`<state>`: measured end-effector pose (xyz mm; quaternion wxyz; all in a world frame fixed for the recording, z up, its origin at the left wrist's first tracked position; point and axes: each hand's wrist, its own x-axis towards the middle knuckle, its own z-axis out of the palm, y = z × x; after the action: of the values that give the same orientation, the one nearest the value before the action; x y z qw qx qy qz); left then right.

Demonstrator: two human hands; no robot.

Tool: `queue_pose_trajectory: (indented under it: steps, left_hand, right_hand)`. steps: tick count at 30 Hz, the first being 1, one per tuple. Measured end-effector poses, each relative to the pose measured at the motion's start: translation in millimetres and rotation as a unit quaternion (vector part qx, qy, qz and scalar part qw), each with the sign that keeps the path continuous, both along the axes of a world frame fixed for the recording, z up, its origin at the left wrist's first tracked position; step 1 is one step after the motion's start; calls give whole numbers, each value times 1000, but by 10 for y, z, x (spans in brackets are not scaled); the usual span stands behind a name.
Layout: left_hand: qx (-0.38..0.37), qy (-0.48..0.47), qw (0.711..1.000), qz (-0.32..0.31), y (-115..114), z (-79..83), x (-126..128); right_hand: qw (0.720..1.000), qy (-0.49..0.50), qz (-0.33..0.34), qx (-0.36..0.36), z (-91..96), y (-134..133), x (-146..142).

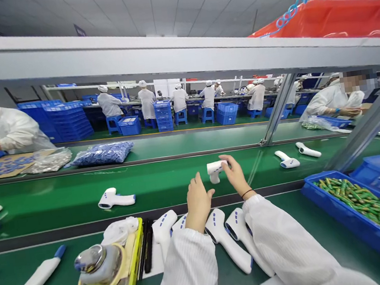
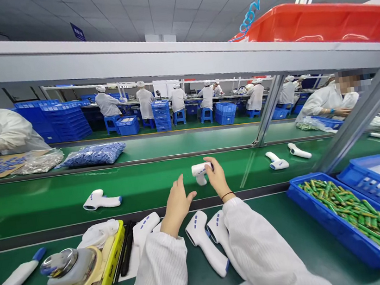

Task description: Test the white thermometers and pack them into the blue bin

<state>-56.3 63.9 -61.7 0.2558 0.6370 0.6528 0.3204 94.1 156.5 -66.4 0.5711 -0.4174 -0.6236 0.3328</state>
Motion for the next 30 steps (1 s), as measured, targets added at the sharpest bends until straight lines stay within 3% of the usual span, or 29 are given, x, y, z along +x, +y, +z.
queue_pose_trajectory:
  steps: [3, 7, 10, 14, 19, 24, 30]
  left_hand:
    - [62, -99, 991, -57, -80, 146, 76]
    - [141, -274, 935, -173, -332, 428, 218]
    - [181, -254, 935, -167, -522, 600, 295]
    - [189, -252, 938, -148, -656, 699, 348]
    - [174, -258, 937, -162, -715, 739, 370]
    - [180, -238, 942, -154, -757, 753, 405]
    - [207, -205, 945, -148, -796, 750, 439]
  right_hand:
    - [996, 83, 20, -18, 243, -313, 22]
    - [978, 192, 65, -54, 474, -718, -17]
    - [951, 276, 109, -82, 570, -899, -61]
    - [932, 311, 160, -91, 625, -994, -70]
    - [917, 337, 184, -107, 619, -1013, -40]
    - [921, 320, 194, -110, 605, -1031, -45]
    - [888, 392, 211, -119, 597, -1042, -36]
